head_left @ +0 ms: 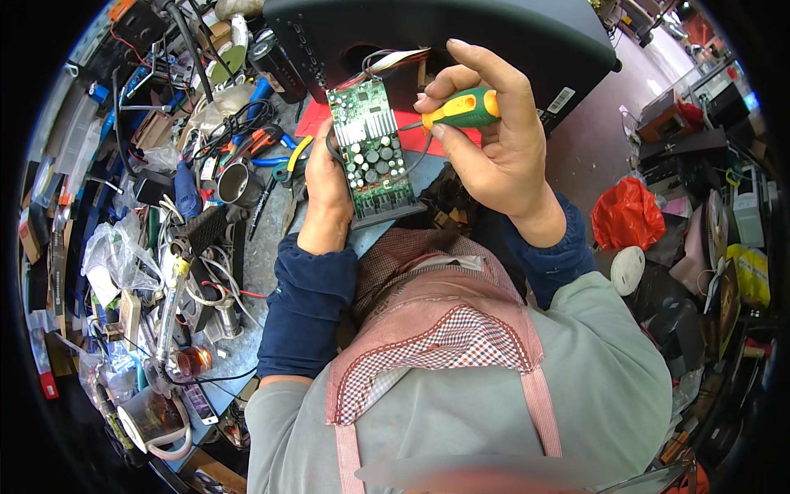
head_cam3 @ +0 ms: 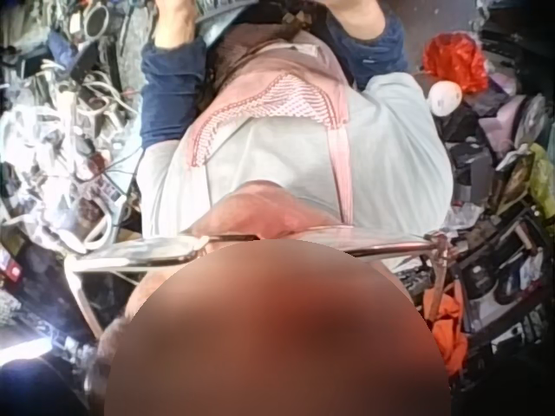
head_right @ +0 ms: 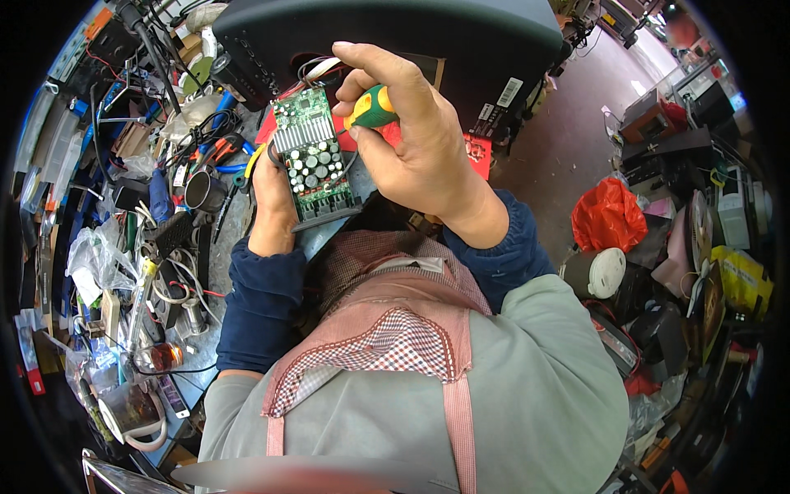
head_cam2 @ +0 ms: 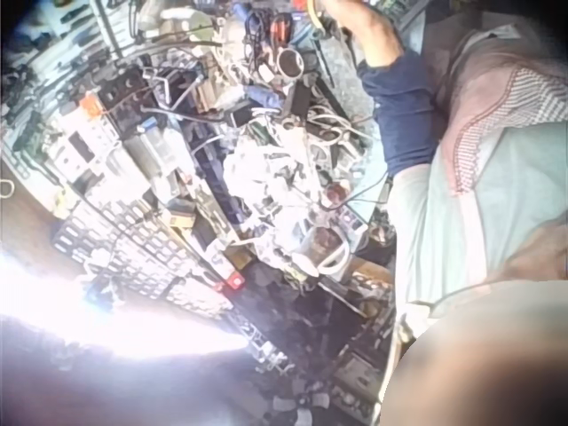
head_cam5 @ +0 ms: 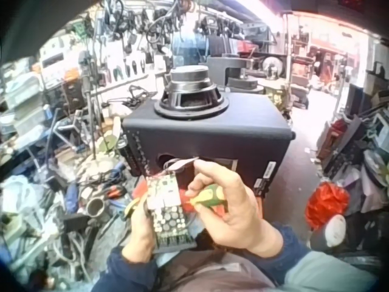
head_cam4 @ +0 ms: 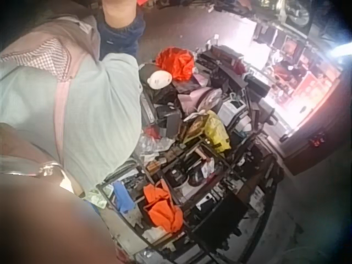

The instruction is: The person disassembles a small electronic device, removes a circuit board, and uses a screwdriver to adjust components on the board. The person then reassembles the device and places it on the workbench.

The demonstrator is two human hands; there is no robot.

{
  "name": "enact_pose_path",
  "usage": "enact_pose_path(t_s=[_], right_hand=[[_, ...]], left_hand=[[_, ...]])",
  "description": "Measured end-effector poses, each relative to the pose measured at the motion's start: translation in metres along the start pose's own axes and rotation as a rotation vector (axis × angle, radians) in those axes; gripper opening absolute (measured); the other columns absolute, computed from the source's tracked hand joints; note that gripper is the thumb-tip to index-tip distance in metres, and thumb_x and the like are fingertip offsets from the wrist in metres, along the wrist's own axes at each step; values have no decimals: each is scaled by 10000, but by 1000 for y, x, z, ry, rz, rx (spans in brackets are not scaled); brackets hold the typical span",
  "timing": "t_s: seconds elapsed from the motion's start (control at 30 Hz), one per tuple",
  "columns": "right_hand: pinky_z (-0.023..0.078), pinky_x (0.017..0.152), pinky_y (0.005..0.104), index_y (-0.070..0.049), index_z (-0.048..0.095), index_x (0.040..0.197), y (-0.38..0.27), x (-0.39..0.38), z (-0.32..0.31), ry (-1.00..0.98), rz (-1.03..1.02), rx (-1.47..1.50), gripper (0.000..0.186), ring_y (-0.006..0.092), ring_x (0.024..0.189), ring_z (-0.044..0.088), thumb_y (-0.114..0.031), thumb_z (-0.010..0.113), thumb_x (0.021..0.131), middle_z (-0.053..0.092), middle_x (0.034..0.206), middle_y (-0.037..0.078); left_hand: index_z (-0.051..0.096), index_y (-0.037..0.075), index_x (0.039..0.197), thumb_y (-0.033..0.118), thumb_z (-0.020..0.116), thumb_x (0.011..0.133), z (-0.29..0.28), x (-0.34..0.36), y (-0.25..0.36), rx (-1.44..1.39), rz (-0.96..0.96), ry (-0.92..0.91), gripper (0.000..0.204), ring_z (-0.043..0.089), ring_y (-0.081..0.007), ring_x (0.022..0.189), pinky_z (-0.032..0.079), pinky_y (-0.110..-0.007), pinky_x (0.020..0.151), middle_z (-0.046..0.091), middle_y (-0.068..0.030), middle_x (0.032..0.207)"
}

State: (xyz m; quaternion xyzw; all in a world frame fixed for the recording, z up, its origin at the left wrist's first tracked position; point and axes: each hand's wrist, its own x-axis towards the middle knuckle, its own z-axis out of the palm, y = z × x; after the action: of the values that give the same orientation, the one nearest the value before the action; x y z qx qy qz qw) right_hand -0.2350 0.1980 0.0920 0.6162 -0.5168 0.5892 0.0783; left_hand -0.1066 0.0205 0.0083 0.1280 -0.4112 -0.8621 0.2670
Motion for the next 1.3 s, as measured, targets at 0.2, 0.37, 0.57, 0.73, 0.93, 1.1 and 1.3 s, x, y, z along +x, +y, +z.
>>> enact_pose_path(t_s=[0.2,0.37,0.57,0.73,0.93,1.1,1.3], right_hand=[[598,991,333,-12,458,1563,5,-1,5,-10,20,10,757,190,1096,732,200,648,862,678,1174,126],[598,988,333,-11,469,1554,1,-1,5,-13,9,34,747,188,1094,736,193,665,863,682,1174,121],[606,983,337,-1,438,1566,1,-1,4,-5,8,40,752,201,1099,739,191,673,878,682,1199,140],[623,962,360,13,389,1558,-16,10,10,60,-157,140,810,245,1104,746,195,766,865,678,1221,192],[620,880,342,13,547,1453,-12,25,41,-50,-331,-1,718,248,1017,759,168,825,810,706,1161,181],[621,835,356,-35,626,1397,-6,24,55,-84,-356,-83,652,277,976,753,143,813,799,720,1139,170],[620,768,360,-58,663,1384,-4,22,61,-69,-332,-51,620,285,939,732,140,792,811,715,1158,161]], left_hand=[[622,18,1401,298,403,1135,-7,3,-6,106,69,15,444,783,-234,988,660,-375,862,771,-137,1170],[612,13,1408,292,441,1120,-6,3,-4,66,51,-8,436,783,-239,989,660,-372,865,766,-142,1189],[614,13,1401,290,463,1113,-4,0,-2,41,60,-19,427,785,-241,980,664,-379,854,767,-142,1180],[600,7,1420,253,427,1093,-2,0,-2,57,83,38,444,785,-229,993,660,-361,845,764,-141,1224],[588,-7,1427,261,390,1103,9,-10,5,208,178,84,465,734,-230,1140,598,-375,999,724,-152,1309],[575,-28,1440,252,425,1075,-9,-1,-7,193,195,55,484,714,-208,1123,578,-350,978,717,-156,1299],[567,-31,1447,246,407,1066,-11,-1,-9,236,258,52,497,713,-203,1129,574,-345,980,722,-162,1296]])
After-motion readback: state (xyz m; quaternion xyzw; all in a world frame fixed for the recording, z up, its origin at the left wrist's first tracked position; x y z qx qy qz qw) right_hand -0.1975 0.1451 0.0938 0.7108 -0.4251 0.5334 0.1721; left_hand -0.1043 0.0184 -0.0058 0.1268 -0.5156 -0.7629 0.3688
